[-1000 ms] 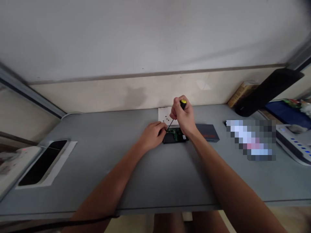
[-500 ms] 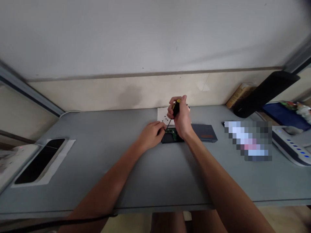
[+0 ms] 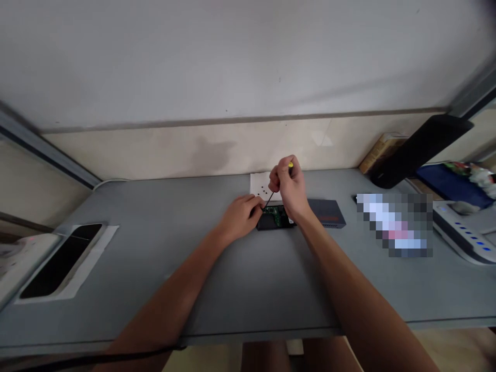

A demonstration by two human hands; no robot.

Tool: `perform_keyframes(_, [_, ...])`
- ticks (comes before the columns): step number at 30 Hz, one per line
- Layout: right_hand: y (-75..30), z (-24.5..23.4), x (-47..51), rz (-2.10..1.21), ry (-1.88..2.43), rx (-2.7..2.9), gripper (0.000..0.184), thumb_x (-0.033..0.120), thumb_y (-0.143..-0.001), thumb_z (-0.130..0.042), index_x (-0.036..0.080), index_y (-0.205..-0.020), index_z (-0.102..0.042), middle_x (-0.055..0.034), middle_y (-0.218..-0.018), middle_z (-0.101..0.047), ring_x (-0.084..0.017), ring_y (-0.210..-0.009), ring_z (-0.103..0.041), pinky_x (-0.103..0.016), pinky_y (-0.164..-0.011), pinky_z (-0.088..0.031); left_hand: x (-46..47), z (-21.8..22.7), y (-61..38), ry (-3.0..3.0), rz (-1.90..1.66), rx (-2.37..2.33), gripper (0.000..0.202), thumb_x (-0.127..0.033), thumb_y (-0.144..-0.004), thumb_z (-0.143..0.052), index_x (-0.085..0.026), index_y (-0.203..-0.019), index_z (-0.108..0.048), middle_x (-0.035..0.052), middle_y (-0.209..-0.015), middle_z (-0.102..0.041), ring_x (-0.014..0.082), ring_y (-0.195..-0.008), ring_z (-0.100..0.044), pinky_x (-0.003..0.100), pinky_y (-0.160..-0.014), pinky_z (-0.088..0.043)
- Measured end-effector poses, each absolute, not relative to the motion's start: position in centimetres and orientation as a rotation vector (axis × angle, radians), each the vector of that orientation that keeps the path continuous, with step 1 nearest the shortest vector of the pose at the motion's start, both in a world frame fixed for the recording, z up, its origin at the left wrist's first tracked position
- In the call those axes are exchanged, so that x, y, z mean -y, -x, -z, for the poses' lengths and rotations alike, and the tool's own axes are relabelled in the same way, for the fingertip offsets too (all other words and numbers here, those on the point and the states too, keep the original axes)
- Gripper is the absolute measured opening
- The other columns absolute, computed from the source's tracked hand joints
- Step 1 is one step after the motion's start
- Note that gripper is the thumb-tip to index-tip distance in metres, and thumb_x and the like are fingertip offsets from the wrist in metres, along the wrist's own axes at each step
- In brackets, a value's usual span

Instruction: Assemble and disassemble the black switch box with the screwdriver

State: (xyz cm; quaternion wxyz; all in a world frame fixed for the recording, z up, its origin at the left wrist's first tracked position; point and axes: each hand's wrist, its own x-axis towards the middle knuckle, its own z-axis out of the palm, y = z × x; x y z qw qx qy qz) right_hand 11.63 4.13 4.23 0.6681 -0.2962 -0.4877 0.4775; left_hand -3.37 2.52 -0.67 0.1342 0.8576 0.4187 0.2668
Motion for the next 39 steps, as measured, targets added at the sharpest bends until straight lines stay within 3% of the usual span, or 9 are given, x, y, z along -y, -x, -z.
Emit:
perform_keyframes(3, [-12.1, -4.3, -4.4, -1.18, 0.651, 1.084, 0.051, 0.076, -0.085, -0.056, 0.026, -0.087, -0.051, 0.007, -0.062, -0.045, -0.009, -0.052, -0.045, -0.025, -0.052, -0.042, -2.6, 0.7, 3.4, -2.485, -0.781, -1.224, 0.023, -0.008, -0.091, -0.047, -0.02, -0.094, -0.066, 0.0039, -0.09, -0.07, 0.0193, -0.084, -0.065, 0.033, -0.083, -0.053])
perform_keyframes(6, [-12.4, -4.3, -4.3, -1.155, 0.689, 1.076, 0.05, 0.067, -0.075, -0.075, 0.025, -0.081, -0.049, 0.005, -0.073, -0.054, -0.009, -0.06, -0.056, -0.026, -0.058, -0.047, -2.6, 0.8, 3.5, -2.488, -0.784, -1.23, 0.024, -0.008, -0.091, -0.047, -0.02, -0.097, -0.067, 0.0047, -0.094, -0.071, 0.02, -0.087, -0.066, 0.034, -0.085, -0.053])
perform_keyframes(11, [-12.1, -4.2, -4.1, -1.005, 0.787, 1.107, 0.06, 0.07, -0.071, -0.077, 0.026, -0.075, -0.037, 0.011, -0.055, -0.042, -0.007, -0.042, -0.038, -0.024, -0.043, -0.031, -2.6, 0.7, 3.5, -2.473, -0.77, -1.227, 0.024, -0.009, -0.091, -0.047, -0.02, -0.097, -0.067, 0.0044, -0.094, -0.071, 0.0199, -0.087, -0.066, 0.034, -0.084, -0.053])
perform_keyframes(16, [-12.5, -4.5, -4.2, -1.233, 0.656, 1.044, 0.052, 0.077, -0.081, -0.061, 0.025, -0.086, -0.054, 0.0071, -0.06, -0.044, -0.008, -0.049, -0.043, -0.026, -0.048, -0.038, -2.6, 0.5, 3.5, -2.485, -0.753, -1.225, 0.024, -0.008, -0.091, -0.046, -0.02, -0.094, -0.067, 0.0044, -0.092, -0.07, 0.0198, -0.086, -0.066, 0.033, -0.083, -0.053])
perform_keyframes(21, [-12.8, -4.6, -4.1, -1.242, 0.658, 0.966, 0.055, 0.06, -0.06, -0.089, 0.024, -0.08, -0.052, 0.004, -0.081, -0.058, -0.01, -0.067, -0.063, -0.026, -0.063, -0.052, -2.5, 0.4, 3.4, -2.484, -0.755, -1.233, 0.025, -0.008, -0.092, -0.047, -0.021, -0.096, -0.068, 0.0046, -0.094, -0.071, 0.0199, -0.086, -0.067, 0.034, -0.084, -0.053])
perform_keyframes(26, [-12.5, -4.5, -4.0, -1.108, 0.772, 0.994, 0.065, 0.061, -0.066, -0.086, 0.026, -0.073, -0.032, 0.0102, -0.058, -0.043, -0.006, -0.045, -0.037, -0.023, -0.042, -0.033, -2.5, 0.3, 3.5, -2.476, -0.732, -1.237, 0.024, -0.009, -0.092, -0.048, -0.021, -0.096, -0.068, 0.0047, -0.094, -0.071, 0.0201, -0.086, -0.067, 0.034, -0.084, -0.054])
perform_keyframes(31, [-12.9, -4.9, -4.2, -1.251, 0.701, 0.965, 0.054, 0.079, -0.079, -0.061, 0.026, -0.084, -0.051, 0.0073, -0.06, -0.042, -0.009, -0.048, -0.035, -0.026, -0.048, -0.036, -2.5, 0.2, 3.6, -2.498, -0.731, -1.235, 0.026, -0.01, -0.092, -0.046, -0.021, -0.098, -0.07, 0.004, -0.093, -0.07, 0.0191, -0.086, -0.067, 0.033, -0.084, -0.054])
perform_keyframes(34, [-13.2, -5.0, -4.2, -1.3, 0.665, 0.935, 0.05, 0.071, -0.072, -0.074, 0.026, -0.086, -0.058, 0.0046, -0.067, -0.048, -0.011, -0.057, -0.048, -0.028, -0.056, -0.043, -2.5, 0.2, 3.7, -2.514, -0.733, -1.224, 0.027, -0.011, -0.093, -0.046, -0.021, -0.098, -0.07, 0.0047, -0.093, -0.071, 0.0195, -0.086, -0.067, 0.034, -0.084, -0.055])
perform_keyframes(39, [-13.3, -4.7, -4.1, -1.192, 0.715, 0.955, 0.062, 0.061, -0.057, -0.09, 0.025, -0.073, -0.043, 0.0044, -0.075, -0.055, -0.01, -0.06, -0.054, -0.027, -0.057, -0.044, -2.5, 0.4, 3.8, -2.535, -0.743, -1.208, 0.027, -0.01, -0.093, -0.047, -0.021, -0.101, -0.07, 0.004, -0.095, -0.071, 0.0183, -0.086, -0.067, 0.033, -0.085, -0.055])
